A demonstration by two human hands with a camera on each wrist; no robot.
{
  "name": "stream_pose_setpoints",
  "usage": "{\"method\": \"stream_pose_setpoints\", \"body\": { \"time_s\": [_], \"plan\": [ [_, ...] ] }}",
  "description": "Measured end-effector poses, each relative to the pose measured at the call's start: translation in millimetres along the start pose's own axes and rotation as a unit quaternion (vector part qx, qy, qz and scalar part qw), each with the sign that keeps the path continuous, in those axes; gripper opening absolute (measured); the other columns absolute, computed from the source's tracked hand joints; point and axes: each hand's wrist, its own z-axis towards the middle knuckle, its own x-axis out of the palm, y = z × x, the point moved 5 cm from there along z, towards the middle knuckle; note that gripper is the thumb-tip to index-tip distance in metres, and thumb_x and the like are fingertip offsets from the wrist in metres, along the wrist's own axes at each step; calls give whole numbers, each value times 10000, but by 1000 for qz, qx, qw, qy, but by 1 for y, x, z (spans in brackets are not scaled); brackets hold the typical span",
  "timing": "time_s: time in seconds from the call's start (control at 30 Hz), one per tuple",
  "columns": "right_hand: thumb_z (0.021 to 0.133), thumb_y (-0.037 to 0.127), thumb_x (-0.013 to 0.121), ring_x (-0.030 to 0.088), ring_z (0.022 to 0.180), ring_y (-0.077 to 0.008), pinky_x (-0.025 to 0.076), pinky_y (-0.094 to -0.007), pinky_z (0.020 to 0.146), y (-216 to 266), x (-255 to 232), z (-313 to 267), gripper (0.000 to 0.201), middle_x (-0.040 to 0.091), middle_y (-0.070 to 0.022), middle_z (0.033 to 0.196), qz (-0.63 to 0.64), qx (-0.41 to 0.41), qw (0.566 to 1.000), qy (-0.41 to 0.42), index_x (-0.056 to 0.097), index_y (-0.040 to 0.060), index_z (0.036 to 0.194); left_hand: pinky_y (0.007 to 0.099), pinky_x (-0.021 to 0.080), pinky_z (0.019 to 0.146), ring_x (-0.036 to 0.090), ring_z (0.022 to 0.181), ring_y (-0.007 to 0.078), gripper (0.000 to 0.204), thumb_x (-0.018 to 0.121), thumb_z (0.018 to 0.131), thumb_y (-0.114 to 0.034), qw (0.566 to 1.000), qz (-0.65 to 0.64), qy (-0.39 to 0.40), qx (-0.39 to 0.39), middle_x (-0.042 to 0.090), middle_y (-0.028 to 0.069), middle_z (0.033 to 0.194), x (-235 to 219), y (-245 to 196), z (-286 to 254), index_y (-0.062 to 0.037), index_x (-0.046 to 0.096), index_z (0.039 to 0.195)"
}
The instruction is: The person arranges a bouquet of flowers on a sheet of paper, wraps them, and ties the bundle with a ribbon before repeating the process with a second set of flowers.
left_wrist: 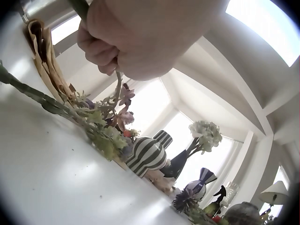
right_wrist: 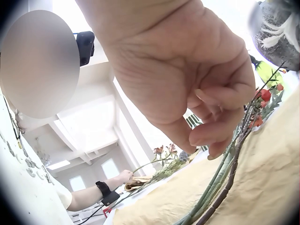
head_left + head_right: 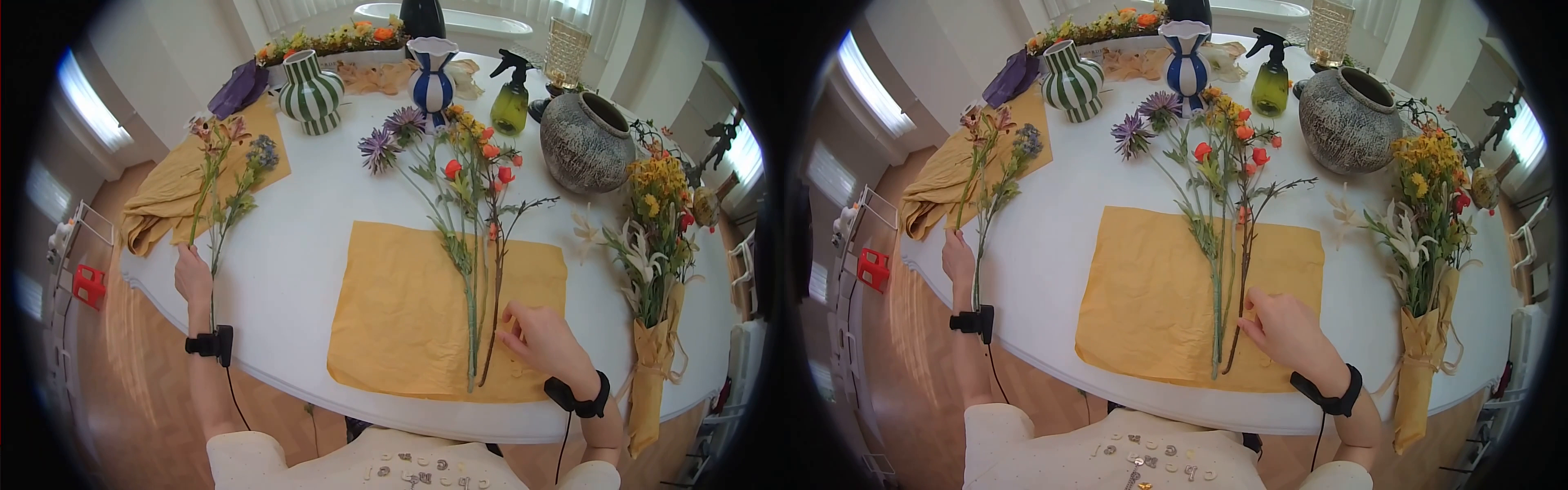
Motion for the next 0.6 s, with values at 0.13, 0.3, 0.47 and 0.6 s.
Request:
{"method": "stream_pose_setpoints", "body": {
  "time_s": [0.13,0.3,0.47,0.6],
  "plan": [
    [771,157,624,579,598,-304,438,-387,541,3,-1,-1,200,586,-104,604,22,-1,1000,20,502,23,856,461,401,591,543,725,425,197,383,919,-215,997,-56,-21,-47,583,208,743,0,8,3,-25,435,901],
    [772,153,623,577,596,-306,437,-392,540,5,2,0,200,586,-107,604,25,-17,999,28,498,21,853,236,326,445,384,460,138,189,350,960,-214,820,-568,-70,-9,408,19,623,5,13,21,-67,437,876],
    [772,153,621,571,590,-309,432,-392,535,11,4,3,200,579,-109,600,33,-38,998,34,492,18,844,179,331,474,324,497,67,133,355,962,-203,590,-785,179,49,357,-10,654,-104,-98,-31,-84,408,931],
    [776,155,618,570,597,-308,430,-390,530,12,5,6,200,574,-109,595,23,-39,998,39,489,18,843,320,507,685,522,617,144,125,351,954,-188,535,-743,347,205,447,46,696,-148,-177,-91,-85,301,1006]
  ]
}}
